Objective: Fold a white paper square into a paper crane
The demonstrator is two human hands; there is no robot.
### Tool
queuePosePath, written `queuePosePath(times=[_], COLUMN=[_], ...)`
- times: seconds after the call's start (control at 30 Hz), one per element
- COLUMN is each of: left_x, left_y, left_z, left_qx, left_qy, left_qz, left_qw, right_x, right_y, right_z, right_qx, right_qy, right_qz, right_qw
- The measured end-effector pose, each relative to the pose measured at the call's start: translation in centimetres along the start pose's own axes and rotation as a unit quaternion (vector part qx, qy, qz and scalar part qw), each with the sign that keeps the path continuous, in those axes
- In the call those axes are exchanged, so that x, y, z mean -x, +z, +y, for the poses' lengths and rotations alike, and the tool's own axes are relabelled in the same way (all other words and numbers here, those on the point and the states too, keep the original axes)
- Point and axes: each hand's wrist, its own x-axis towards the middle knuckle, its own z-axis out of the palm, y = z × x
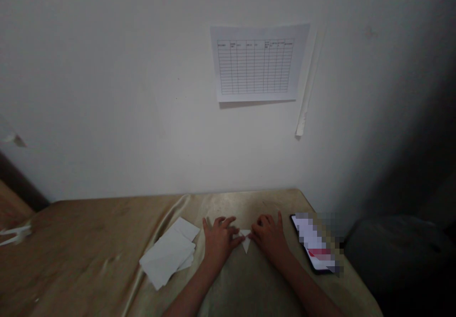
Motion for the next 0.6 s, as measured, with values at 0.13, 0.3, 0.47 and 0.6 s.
queuePosePath(times=[0.13, 0.3, 0.47, 0.6], left_x=[-0.2, -0.3, -0.4, -0.3], left_y=[0.3, 0.6, 0.6, 0.4], left_z=[-0.6, -0.8, -0.6, -0.5], left_qx=[0.029, 0.045, 0.046, 0.035], left_qy=[0.007, 0.022, 0.046, 0.051], left_qz=[-0.031, -0.038, -0.057, -0.059], left_qw=[0.999, 0.998, 0.996, 0.996], right_x=[0.0, 0.1, 0.1, 0.1], right_y=[0.4, 1.0, 1.3, 1.3], right_z=[0.2, 0.4, 0.1, 0.1], right_qx=[-0.04, -0.107, -0.126, -0.112], right_qy=[0.015, 0.047, 0.004, -0.001], right_qz=[0.009, 0.019, 0.02, 0.004], right_qw=[0.999, 0.993, 0.992, 0.994])
